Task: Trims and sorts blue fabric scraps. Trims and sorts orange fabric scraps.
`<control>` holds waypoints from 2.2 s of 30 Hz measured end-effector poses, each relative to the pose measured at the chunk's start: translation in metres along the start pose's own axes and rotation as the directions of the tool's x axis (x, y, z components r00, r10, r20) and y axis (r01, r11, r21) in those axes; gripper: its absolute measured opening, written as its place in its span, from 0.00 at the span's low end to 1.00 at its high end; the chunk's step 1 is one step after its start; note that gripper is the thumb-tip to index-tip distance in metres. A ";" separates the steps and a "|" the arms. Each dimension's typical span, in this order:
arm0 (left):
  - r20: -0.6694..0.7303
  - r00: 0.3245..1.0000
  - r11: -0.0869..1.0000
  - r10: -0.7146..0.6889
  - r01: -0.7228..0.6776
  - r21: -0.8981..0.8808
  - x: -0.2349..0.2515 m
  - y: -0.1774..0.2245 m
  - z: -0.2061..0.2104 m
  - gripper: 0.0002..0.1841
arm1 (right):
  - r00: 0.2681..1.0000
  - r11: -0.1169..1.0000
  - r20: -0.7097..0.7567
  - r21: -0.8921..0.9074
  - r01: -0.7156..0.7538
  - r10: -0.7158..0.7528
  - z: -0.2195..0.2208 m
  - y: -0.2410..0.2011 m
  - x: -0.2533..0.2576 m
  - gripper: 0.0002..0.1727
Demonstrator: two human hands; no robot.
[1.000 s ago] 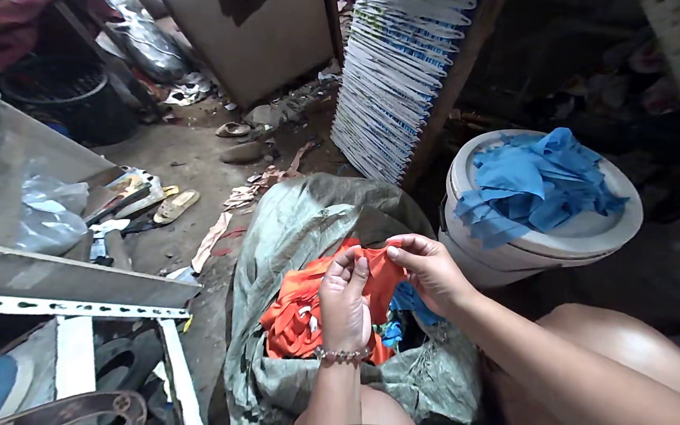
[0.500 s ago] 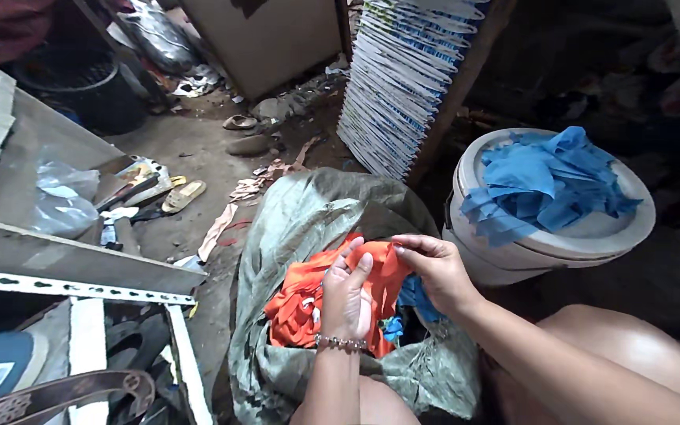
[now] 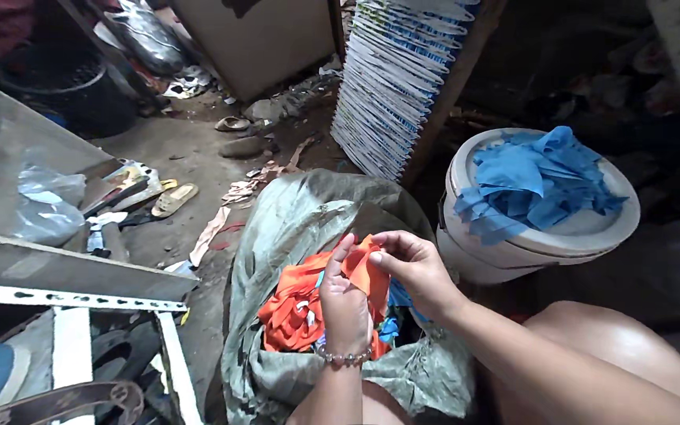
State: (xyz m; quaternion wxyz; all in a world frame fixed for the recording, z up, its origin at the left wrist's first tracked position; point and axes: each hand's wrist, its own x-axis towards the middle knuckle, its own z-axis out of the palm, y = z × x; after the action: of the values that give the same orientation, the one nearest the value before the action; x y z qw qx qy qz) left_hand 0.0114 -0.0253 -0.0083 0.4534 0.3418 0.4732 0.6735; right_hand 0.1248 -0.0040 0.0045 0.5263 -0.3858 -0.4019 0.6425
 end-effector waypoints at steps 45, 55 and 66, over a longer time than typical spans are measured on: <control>-0.062 0.904 0.897 -0.422 0.407 -0.173 0.000 0.023 0.001 0.19 | 0.868 0.749 0.275 -0.440 0.496 -0.414 -0.014 0.017 -0.004 0.03; -0.069 0.964 0.960 -0.256 0.245 -0.134 -0.003 0.021 0.004 0.19 | 0.965 0.917 0.109 -0.304 0.259 -0.237 -0.012 0.006 -0.005 0.09; 0.003 0.979 0.960 -0.204 0.201 -0.197 -0.007 0.019 0.003 0.17 | 0.966 0.914 -0.005 -0.325 0.243 -0.259 -0.010 0.006 -0.005 0.05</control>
State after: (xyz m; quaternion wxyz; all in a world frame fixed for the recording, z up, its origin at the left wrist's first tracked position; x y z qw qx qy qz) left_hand 0.0108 -0.0333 0.0099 0.5475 0.2395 0.4407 0.6699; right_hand 0.1327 -0.0088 -0.0045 0.5439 -0.4268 -0.5346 0.4861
